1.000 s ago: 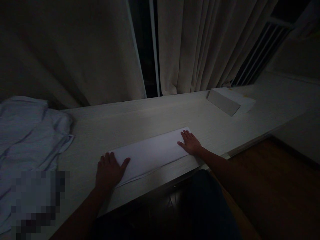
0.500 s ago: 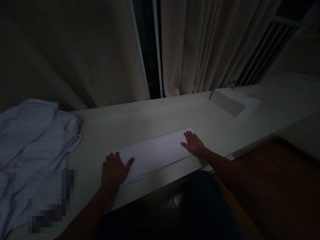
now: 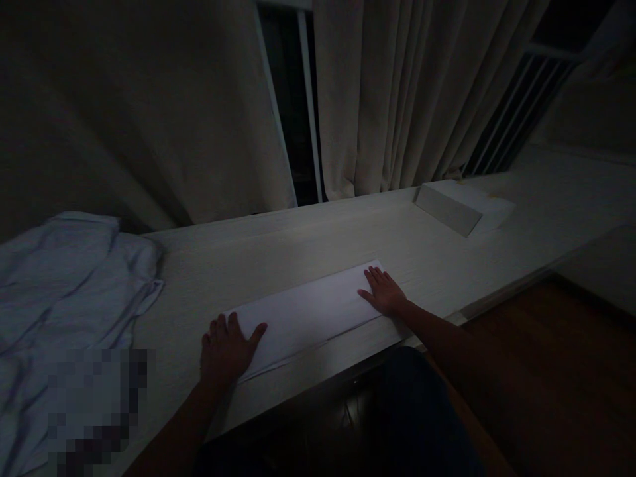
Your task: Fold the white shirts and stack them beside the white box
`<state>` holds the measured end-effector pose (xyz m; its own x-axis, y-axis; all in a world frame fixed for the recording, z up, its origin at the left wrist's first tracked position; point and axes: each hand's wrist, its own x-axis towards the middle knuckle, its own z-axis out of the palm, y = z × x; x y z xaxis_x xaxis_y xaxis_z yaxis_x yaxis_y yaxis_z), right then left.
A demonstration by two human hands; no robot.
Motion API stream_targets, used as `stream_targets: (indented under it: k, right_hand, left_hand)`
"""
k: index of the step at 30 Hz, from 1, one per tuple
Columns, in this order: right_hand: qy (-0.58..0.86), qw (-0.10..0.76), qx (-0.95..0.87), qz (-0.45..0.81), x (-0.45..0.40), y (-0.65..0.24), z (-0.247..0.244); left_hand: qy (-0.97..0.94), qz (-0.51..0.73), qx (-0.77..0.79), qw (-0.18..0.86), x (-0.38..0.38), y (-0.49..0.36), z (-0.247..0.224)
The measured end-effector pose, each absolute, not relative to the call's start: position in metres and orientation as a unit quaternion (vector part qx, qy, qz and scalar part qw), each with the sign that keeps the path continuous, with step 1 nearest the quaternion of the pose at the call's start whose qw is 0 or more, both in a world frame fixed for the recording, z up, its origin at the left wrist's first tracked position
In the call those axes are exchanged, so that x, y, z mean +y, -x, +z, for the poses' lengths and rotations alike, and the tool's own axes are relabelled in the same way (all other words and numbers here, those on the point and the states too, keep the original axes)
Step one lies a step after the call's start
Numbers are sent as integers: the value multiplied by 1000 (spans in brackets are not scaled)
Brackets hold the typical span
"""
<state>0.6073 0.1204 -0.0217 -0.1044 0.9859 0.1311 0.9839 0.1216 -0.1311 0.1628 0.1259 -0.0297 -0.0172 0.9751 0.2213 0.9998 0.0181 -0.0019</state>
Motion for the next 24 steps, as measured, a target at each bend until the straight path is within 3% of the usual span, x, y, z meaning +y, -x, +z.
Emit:
stream_targets:
  k: [14,24]
  right_hand:
    - [650,96,-754,4,124,-590,-5]
    - [432,166,-885,55,149,-337,4]
  left_hand:
    - [699,-87,-700,118,115,-173,-20]
    - [715,-74,-685,119,114,-165,-28]
